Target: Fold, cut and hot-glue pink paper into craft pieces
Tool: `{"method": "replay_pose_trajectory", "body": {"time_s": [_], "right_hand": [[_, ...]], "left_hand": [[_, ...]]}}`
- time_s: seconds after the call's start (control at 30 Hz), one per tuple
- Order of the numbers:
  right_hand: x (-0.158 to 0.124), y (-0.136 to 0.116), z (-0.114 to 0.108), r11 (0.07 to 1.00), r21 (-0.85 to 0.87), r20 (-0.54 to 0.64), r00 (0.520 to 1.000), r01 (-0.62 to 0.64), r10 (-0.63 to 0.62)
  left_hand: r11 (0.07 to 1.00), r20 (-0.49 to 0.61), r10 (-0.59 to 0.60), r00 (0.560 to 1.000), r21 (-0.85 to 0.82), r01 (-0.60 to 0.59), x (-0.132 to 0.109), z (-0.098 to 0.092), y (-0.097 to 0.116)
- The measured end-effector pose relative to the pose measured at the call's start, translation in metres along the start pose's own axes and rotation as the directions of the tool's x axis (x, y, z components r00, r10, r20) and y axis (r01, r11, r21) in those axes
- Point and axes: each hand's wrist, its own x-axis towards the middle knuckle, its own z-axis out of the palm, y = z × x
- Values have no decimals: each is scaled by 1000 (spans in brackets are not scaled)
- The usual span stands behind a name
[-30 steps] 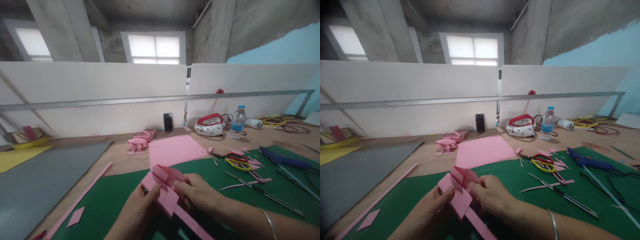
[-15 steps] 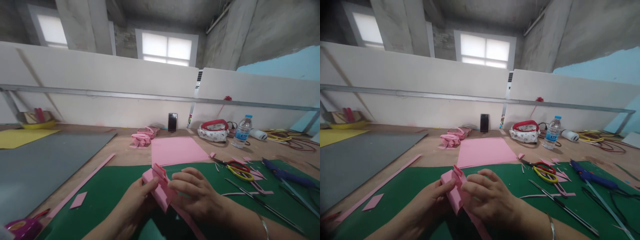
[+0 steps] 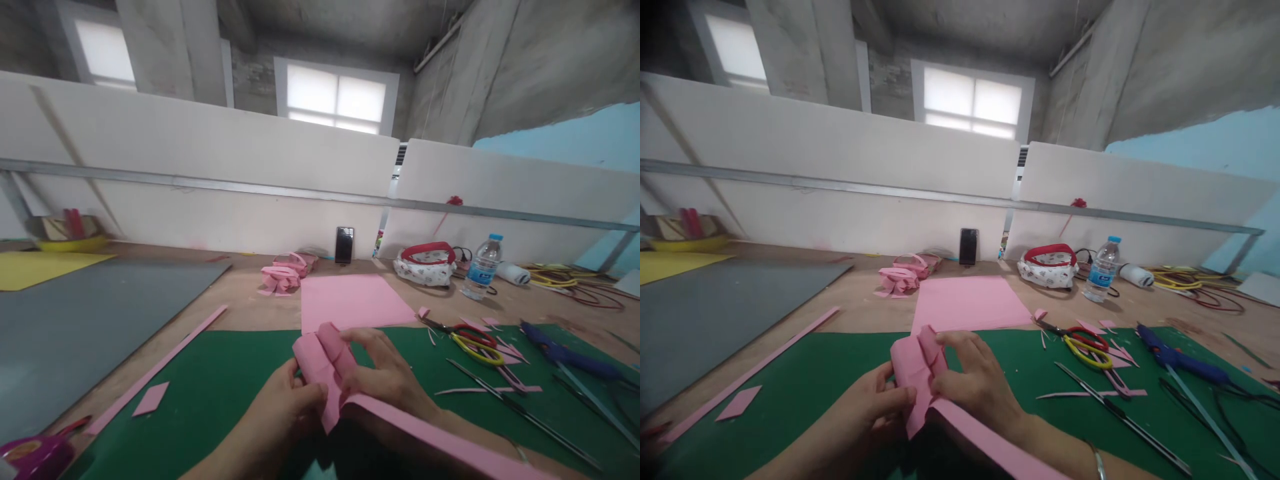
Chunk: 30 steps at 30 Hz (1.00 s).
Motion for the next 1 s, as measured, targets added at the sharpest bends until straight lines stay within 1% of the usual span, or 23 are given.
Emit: {"method": "replay_pose_trajectory", "body": {"time_s": [0.07, 0.13, 0.2, 0.23, 0.3, 0.33, 0.4, 0.47, 0.53, 0.6, 0.7, 0.77, 0.87, 0.93, 1.0], "right_hand": [[-2, -3, 1, 989, 63, 43, 990, -137, 134], [-5, -6, 3, 949, 139, 73, 959, -283, 275], [-6, -9, 6, 876, 270, 120, 917, -400, 381], [-5, -9, 7, 820, 353, 160, 892, -451, 422], [-4, -10, 9, 681, 498, 268, 841, -538, 469], [-3, -9, 10, 613, 541, 320, 815, -576, 483], [-2, -8, 12, 501, 571, 409, 755, -650, 513], [-1, -7, 14, 410, 578, 462, 697, -705, 548], [-1, -7, 15, 338, 594, 496, 663, -730, 560], [-1, -9, 16, 280, 616, 523, 648, -736, 554], [-2, -12, 17, 224, 644, 540, 642, -731, 544], [-2, -13, 18, 232, 646, 537, 648, -728, 539], [-3, -13, 20, 282, 631, 520, 664, -723, 538], [-4, -14, 21, 307, 630, 505, 676, -714, 537], [-4, -15, 21, 306, 640, 499, 684, -705, 531]], "left_hand": [[1000, -11, 7, 1000, -1, -7, -1, 2, 1], [999, -18, 34, 999, 4, -34, -3, 5, 3], [998, -15, 66, 998, 21, -66, -5, 7, 4], [997, -6, 79, 997, 25, -79, -7, 7, 4], [995, 19, 92, 996, 28, -92, -8, 7, 3], [995, 28, 92, 995, 32, -93, -8, 7, 2], [994, 56, 96, 994, 40, -98, -5, 4, -2], [991, 96, 121, 988, 38, -125, 1, 1, -8], [985, 135, 168, 976, 18, -172, 7, -4, -15], [976, 147, 210, 967, 22, -215, 14, -9, -21], [972, 114, 213, 970, 78, -223, 21, -16, -28], [972, 69, 195, 978, 119, -202, 23, -19, -30], [973, 0, 186, 983, 141, -184, 24, -20, -28], [974, -22, 187, 982, 136, -182, 24, -19, -26], [977, -22, 179, 984, 126, -175, 23, -18, -25]]}}
